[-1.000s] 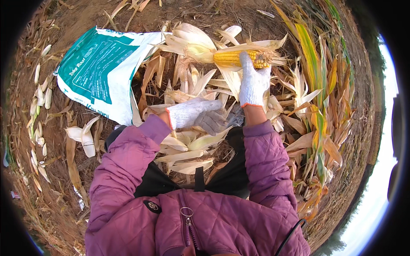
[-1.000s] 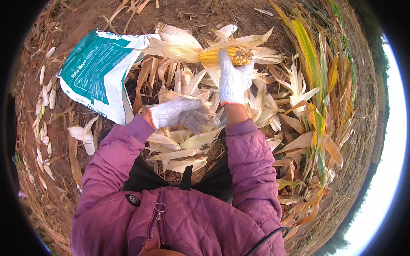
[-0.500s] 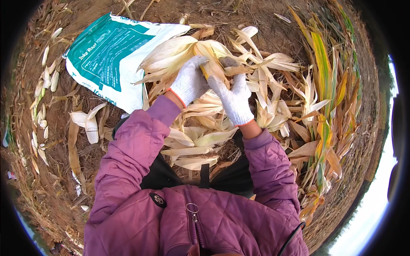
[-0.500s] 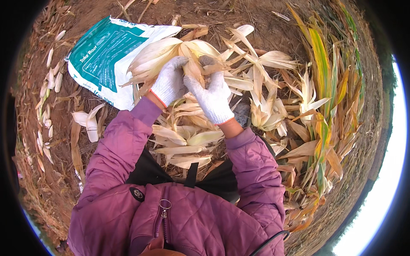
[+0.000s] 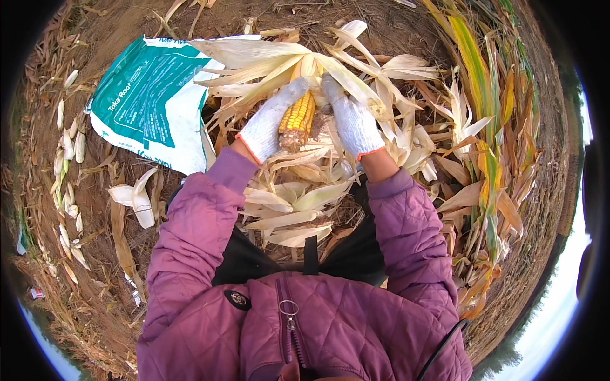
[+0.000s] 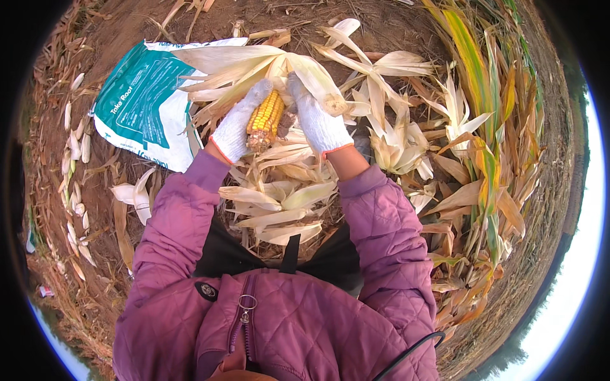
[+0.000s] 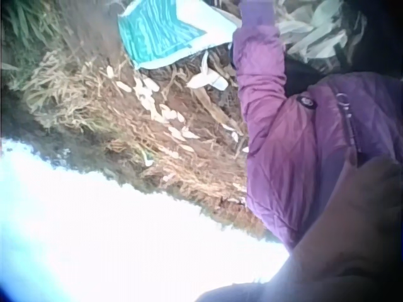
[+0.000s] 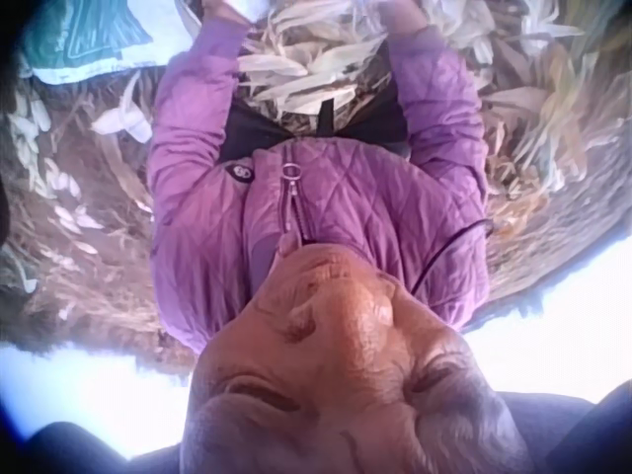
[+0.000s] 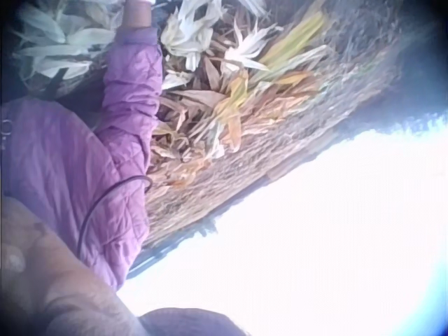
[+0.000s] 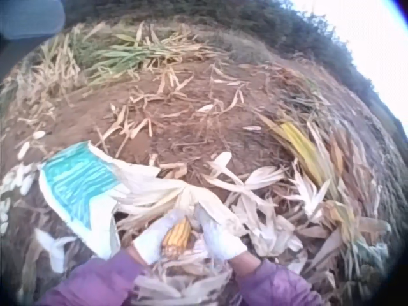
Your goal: The person sits on the ground and shucks corn cobs by hand, removing the husks and silk. The shucked corn is placed into a white sack, while the husks are discarded on the ground.
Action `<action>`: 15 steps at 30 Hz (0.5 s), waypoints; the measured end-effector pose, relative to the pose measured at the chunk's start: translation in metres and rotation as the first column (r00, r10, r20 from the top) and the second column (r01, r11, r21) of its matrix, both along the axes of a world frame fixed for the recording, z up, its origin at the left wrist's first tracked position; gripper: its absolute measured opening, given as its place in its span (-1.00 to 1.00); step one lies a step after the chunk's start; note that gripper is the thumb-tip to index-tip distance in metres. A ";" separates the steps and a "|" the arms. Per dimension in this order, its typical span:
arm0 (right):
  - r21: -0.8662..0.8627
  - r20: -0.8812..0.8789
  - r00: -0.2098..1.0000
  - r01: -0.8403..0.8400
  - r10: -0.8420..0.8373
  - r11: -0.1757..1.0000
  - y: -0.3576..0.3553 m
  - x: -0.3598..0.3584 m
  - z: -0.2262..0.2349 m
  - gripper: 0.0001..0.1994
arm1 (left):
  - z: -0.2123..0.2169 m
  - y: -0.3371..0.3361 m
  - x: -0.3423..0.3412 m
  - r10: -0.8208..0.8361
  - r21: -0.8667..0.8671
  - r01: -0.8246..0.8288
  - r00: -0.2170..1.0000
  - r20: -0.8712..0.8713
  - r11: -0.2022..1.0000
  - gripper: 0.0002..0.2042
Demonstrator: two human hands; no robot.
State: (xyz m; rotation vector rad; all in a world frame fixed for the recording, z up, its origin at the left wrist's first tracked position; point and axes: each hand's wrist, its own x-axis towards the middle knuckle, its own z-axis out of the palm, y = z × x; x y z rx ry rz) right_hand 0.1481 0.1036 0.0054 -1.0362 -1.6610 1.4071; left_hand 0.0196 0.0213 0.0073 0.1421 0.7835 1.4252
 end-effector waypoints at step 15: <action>-0.517 -0.521 0.718 0.166 -0.462 0.840 0.092 0.072 0.018 -0.85 | 0.009 -0.021 -0.007 -0.293 0.069 0.405 0.760 -0.580 0.912 -0.44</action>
